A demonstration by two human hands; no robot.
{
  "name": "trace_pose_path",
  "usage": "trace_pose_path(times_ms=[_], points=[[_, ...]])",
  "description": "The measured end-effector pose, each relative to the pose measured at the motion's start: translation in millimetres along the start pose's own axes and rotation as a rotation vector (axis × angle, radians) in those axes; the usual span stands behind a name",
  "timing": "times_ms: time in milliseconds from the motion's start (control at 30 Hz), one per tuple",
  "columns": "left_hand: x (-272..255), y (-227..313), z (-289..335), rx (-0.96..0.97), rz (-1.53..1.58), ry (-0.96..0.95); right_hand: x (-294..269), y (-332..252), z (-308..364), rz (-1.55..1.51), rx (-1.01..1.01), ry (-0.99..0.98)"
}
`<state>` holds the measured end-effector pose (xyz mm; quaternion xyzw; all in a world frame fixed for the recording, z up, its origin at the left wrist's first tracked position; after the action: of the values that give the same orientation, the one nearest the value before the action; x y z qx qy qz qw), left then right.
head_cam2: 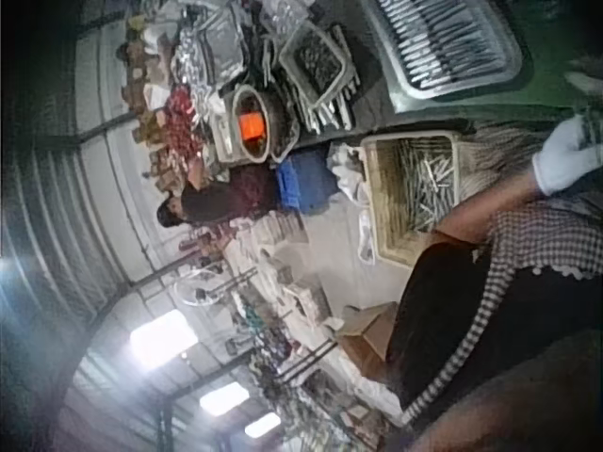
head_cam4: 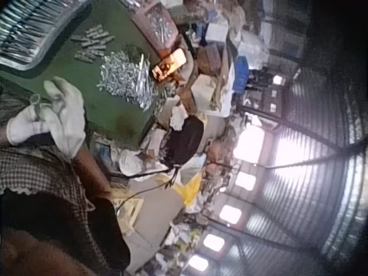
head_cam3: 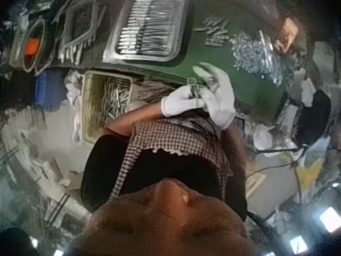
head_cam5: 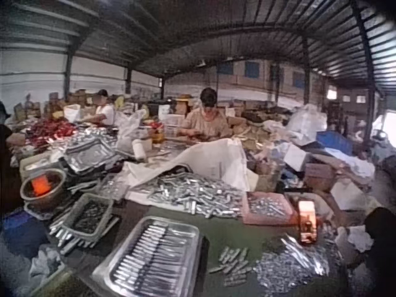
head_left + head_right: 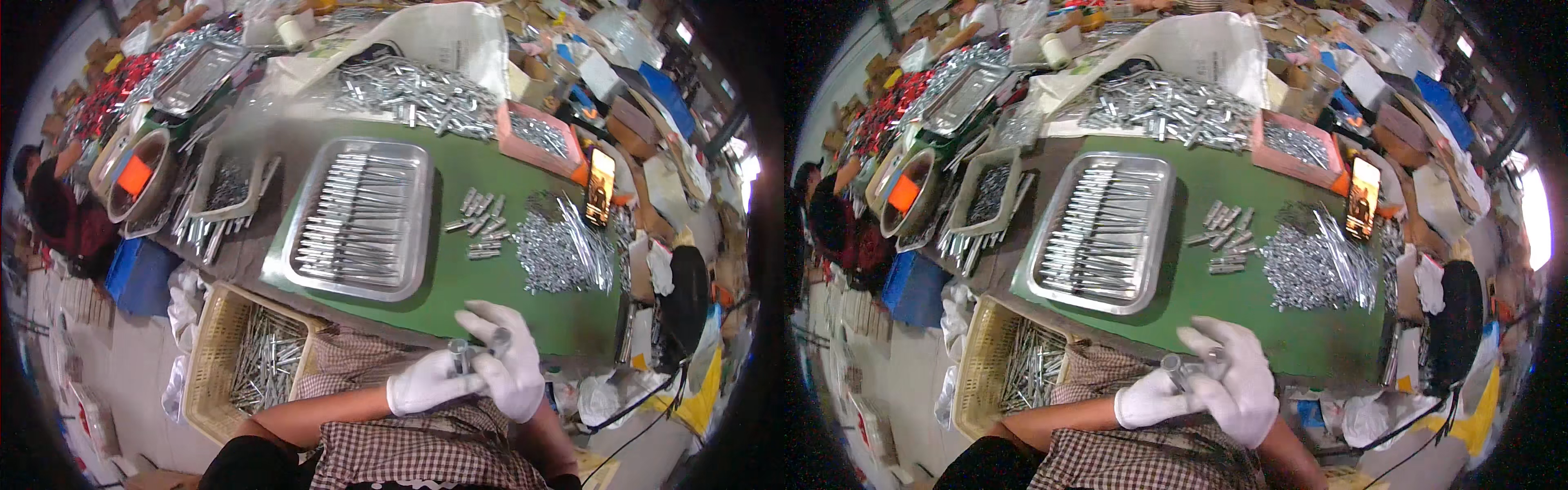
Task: The recorder uses a small pick tool and their hands to assemble or inspect small metal components on a workbench.
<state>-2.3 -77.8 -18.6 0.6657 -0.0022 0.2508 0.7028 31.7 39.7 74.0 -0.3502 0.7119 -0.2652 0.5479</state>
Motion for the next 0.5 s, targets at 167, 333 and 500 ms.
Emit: trace_pose_path(times_ms=[167,333,500], points=[[-47,-14,41,0.172,0.369,0.111,21,-13,-76,0.026,-0.261,-0.063],[-65,-20,76,0.123,0.581,0.38,85,5,-168,0.336,-0.286,-0.176],[-82,-25,99,0.144,0.573,0.515,125,14,-206,0.498,-0.183,-0.348]])
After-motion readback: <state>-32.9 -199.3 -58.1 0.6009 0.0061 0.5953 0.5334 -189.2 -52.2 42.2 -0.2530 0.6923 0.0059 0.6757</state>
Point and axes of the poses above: each hand's wrist, its own z-axis away from the middle knuckle, its own x-axis out of the palm, y = z × x, the point moved 5 cm from there along -z, towards the middle knuckle, and after that the axes turned 5 degrees about -x, right-handed, at the moved point
